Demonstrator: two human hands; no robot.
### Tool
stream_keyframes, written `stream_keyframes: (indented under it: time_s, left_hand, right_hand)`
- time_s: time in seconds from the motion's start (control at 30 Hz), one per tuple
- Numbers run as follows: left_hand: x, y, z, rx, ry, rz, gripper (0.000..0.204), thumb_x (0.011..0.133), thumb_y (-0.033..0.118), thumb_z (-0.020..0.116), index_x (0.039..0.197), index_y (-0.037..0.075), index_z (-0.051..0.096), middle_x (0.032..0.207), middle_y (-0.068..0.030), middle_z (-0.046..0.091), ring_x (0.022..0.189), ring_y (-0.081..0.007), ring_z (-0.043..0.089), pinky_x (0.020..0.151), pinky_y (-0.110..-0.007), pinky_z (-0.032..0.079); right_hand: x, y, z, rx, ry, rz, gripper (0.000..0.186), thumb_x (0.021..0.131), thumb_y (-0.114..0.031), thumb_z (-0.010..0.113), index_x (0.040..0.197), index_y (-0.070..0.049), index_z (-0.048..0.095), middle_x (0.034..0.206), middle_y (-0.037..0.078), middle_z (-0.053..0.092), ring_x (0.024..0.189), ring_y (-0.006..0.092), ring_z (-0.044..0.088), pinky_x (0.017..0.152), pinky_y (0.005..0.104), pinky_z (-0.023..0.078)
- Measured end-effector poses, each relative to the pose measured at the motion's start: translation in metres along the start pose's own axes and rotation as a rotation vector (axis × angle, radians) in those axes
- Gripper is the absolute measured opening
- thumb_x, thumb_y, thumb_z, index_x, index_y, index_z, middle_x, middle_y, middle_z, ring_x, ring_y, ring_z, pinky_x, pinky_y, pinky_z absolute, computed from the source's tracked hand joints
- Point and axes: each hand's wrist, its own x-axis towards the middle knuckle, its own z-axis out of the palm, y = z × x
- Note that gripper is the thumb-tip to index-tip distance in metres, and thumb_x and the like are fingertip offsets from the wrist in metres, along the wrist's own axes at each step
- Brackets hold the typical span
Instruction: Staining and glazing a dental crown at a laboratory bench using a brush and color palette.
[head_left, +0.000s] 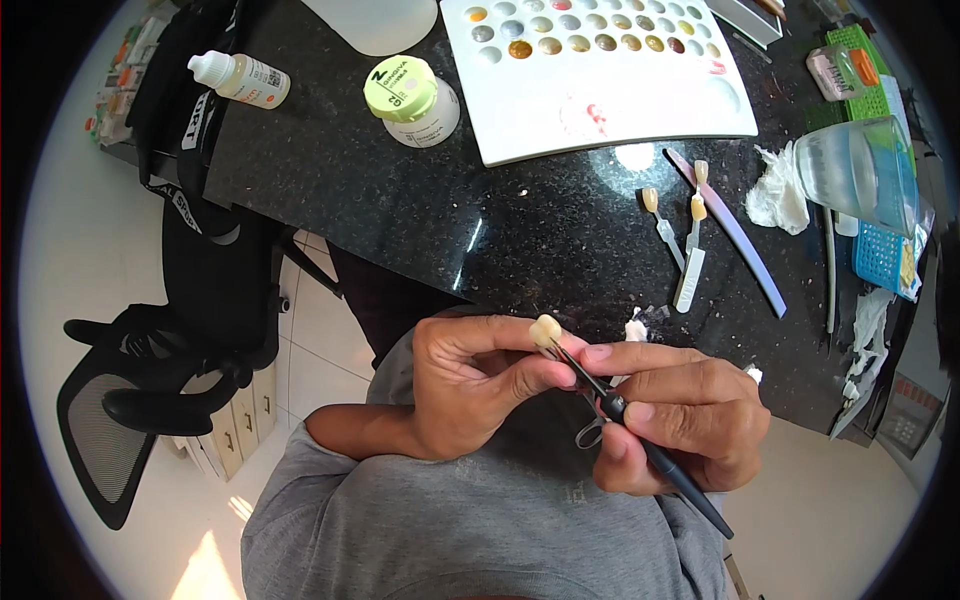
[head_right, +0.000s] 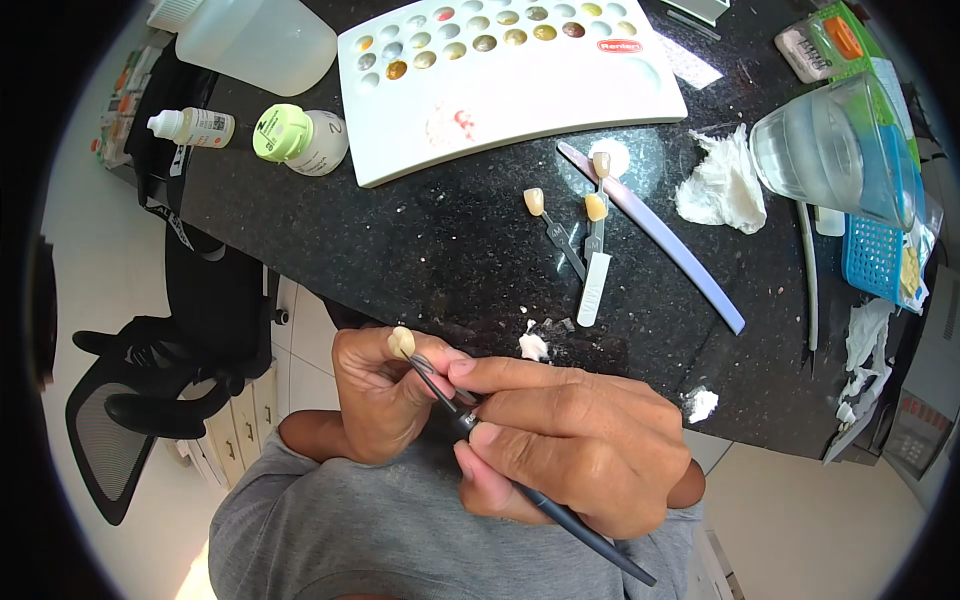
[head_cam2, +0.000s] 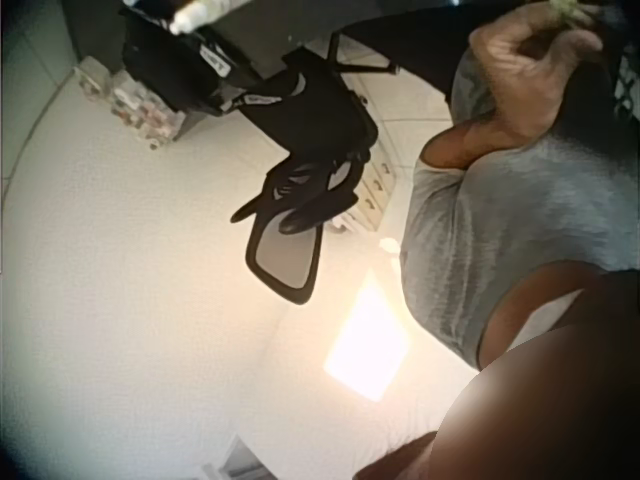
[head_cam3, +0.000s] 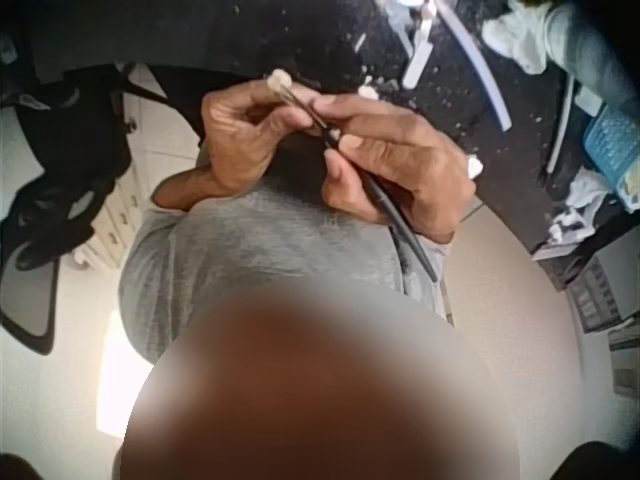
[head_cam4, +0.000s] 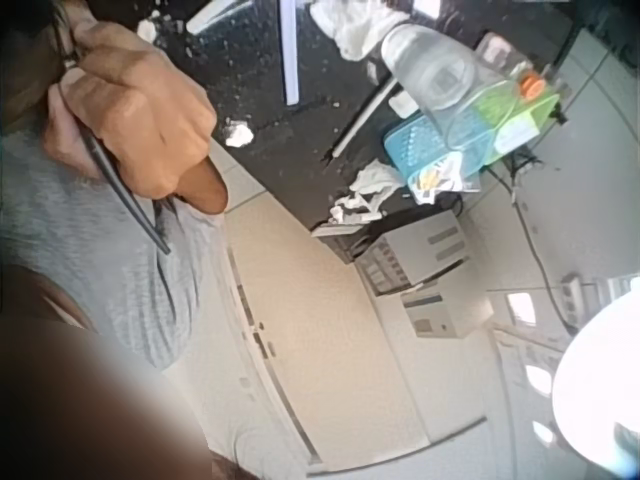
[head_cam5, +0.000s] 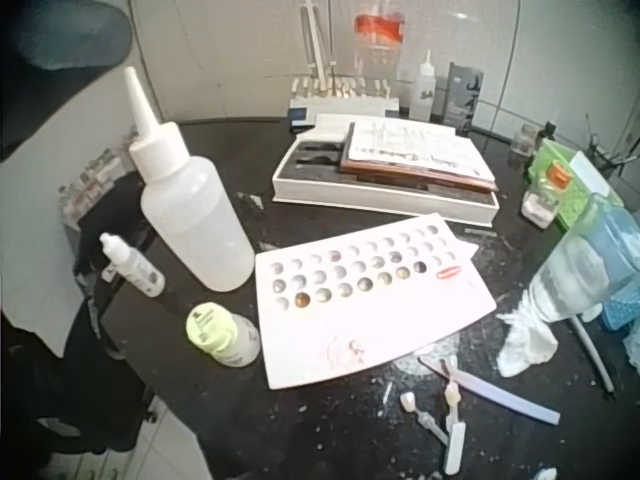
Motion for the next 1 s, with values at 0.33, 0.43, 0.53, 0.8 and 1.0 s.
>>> stream_keyframes:
  time_s: [0.33, 0.43, 0.53, 0.8, 1.0]
  left_hand:
    - [-0.0007, 0.0001, -0.0011, 0.008, -0.005, -0.011, 0.022, 0.083, 0.018, 0.068, 0.08, -0.004, 0.065, 0.08, -0.016, 0.068, 0.068, -0.0175, 0.067, 0.061, -0.027, 0.057]
    - [-0.0006, 0.0004, -0.0009, 0.015, 0.002, -0.012, 0.022, 0.083, 0.018, 0.068, 0.08, -0.004, 0.065, 0.079, -0.0158, 0.068, 0.068, -0.0174, 0.067, 0.061, -0.027, 0.057]
    - [-0.0008, -0.0006, -0.0004, 0.024, 0.016, -0.001, 0.022, 0.082, 0.017, 0.069, 0.08, -0.004, 0.066, 0.079, -0.0156, 0.068, 0.067, -0.0173, 0.067, 0.061, -0.027, 0.057]
    - [-0.0008, 0.0, -0.0005, 0.026, 0.016, -0.004, 0.019, 0.082, 0.016, 0.068, 0.079, -0.003, 0.066, 0.079, -0.0147, 0.068, 0.068, -0.0171, 0.067, 0.062, -0.026, 0.057]
    - [-0.0016, -0.0003, -0.0013, 0.034, 0.021, -0.005, 0.019, 0.082, 0.016, 0.068, 0.079, -0.003, 0.065, 0.08, -0.0147, 0.068, 0.069, -0.0169, 0.067, 0.063, -0.027, 0.057]
  right_hand:
    - [-0.0002, 0.0015, 0.001, 0.001, 0.017, -0.023, 0.024, 0.061, -0.002, 0.082, 0.072, 0.003, 0.061, 0.066, 0.013, 0.063, 0.073, 0.0322, 0.07, 0.055, 0.0328, 0.06]
    - [0.0005, 0.0021, 0.0023, 0.002, 0.028, -0.035, 0.024, 0.06, -0.001, 0.082, 0.071, 0.003, 0.061, 0.065, 0.013, 0.062, 0.071, 0.0322, 0.069, 0.054, 0.0326, 0.06]
    - [0.0007, 0.0032, 0.0038, -0.003, 0.043, -0.05, 0.024, 0.06, -0.001, 0.082, 0.071, 0.003, 0.061, 0.064, 0.013, 0.062, 0.07, 0.032, 0.069, 0.053, 0.0324, 0.06]
    - [0.0, 0.0047, 0.0057, -0.005, 0.08, -0.087, 0.023, 0.06, -0.002, 0.082, 0.07, 0.002, 0.061, 0.062, 0.013, 0.062, 0.069, 0.031, 0.069, 0.053, 0.0325, 0.059]
    - [0.001, 0.0051, 0.0047, -0.012, 0.045, -0.094, 0.023, 0.06, -0.002, 0.081, 0.071, 0.002, 0.061, 0.062, 0.013, 0.062, 0.068, 0.0308, 0.069, 0.053, 0.0328, 0.06]
